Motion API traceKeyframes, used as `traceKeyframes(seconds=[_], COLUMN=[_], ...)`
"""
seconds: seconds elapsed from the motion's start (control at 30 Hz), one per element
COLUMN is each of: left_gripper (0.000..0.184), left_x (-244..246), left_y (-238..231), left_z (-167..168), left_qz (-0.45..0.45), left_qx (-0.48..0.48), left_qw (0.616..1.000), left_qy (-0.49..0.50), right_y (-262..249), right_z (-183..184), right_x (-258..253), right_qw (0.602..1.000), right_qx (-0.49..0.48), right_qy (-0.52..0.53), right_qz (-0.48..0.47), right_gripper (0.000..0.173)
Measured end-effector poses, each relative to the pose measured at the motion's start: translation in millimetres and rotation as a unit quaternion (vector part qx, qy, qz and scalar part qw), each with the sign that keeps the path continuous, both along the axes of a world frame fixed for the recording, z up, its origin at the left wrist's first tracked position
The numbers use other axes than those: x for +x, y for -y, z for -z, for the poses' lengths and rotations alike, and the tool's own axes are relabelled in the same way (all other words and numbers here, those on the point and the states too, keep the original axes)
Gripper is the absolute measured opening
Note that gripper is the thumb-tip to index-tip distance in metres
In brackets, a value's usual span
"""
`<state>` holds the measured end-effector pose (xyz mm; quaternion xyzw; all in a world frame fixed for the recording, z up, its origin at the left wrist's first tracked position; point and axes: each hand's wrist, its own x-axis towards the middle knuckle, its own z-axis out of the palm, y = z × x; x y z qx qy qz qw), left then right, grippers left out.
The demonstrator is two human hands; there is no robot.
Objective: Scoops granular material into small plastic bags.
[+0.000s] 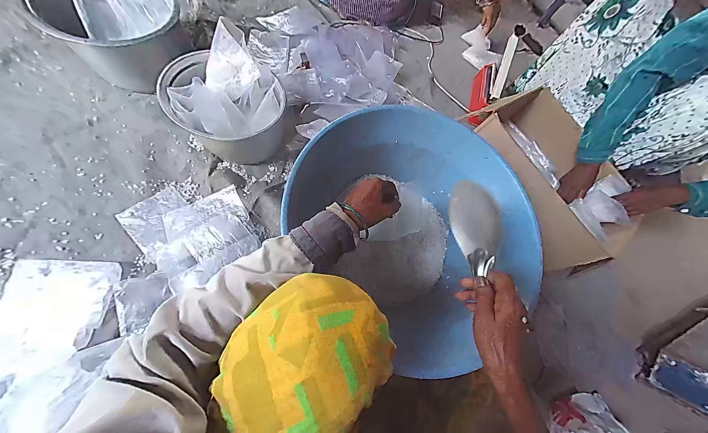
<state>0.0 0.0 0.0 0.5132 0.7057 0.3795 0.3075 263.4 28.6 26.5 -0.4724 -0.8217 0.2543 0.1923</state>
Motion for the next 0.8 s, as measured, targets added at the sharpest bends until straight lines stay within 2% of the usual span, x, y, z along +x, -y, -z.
traceKeyframes(seconds=[0.1,0.2,0.3,0.4,0.57,0.73,0.8], left_gripper=[0.027,0.028,0.028,0.028,0.029,0.029,0.030], left_x=[-0.4,-2.3,-1.0,-2.9,-4.5,-3.1,-4.0], left_y=[-0.4,-0.5,-1.5,-1.5,-2.3,-2.7,-2.6], left_z=[-1.1,0.0,-1.3,-3.2,-6.3,-4.0,-4.2], left_qz=[-0.001,0.007,0.008,0.012,0.018,0.016,0.014], left_qx=[-0.002,0.001,-0.004,-0.017,-0.023,-0.024,-0.032], left_qw=[1.000,1.000,0.999,0.999,0.998,0.997,0.998], left_qy=[-0.006,-0.029,-0.039,-0.044,-0.055,-0.069,-0.058], right_y=[-10.5,-15.6,-21.6,-20.7,-34.6,-42.1,-43.2], right_z=[-7.8,-7.0,12.9,38.8,48.5,51.1,49.9], right_x=[4.0,-15.6,-40.6,-57.9,-58.5,-44.6,-37.6], right_qw=[0.982,0.930,0.886,0.869,0.849,0.859,0.873], right_qx=[-0.060,-0.088,-0.077,-0.057,-0.159,-0.240,-0.292], right_qy=[0.178,0.354,0.439,0.446,0.425,0.347,0.272], right_qz=[-0.006,-0.049,-0.131,-0.208,-0.272,-0.289,-0.280], right_gripper=[0.029,0.036,0.042,0.040,0.035,0.029,0.028])
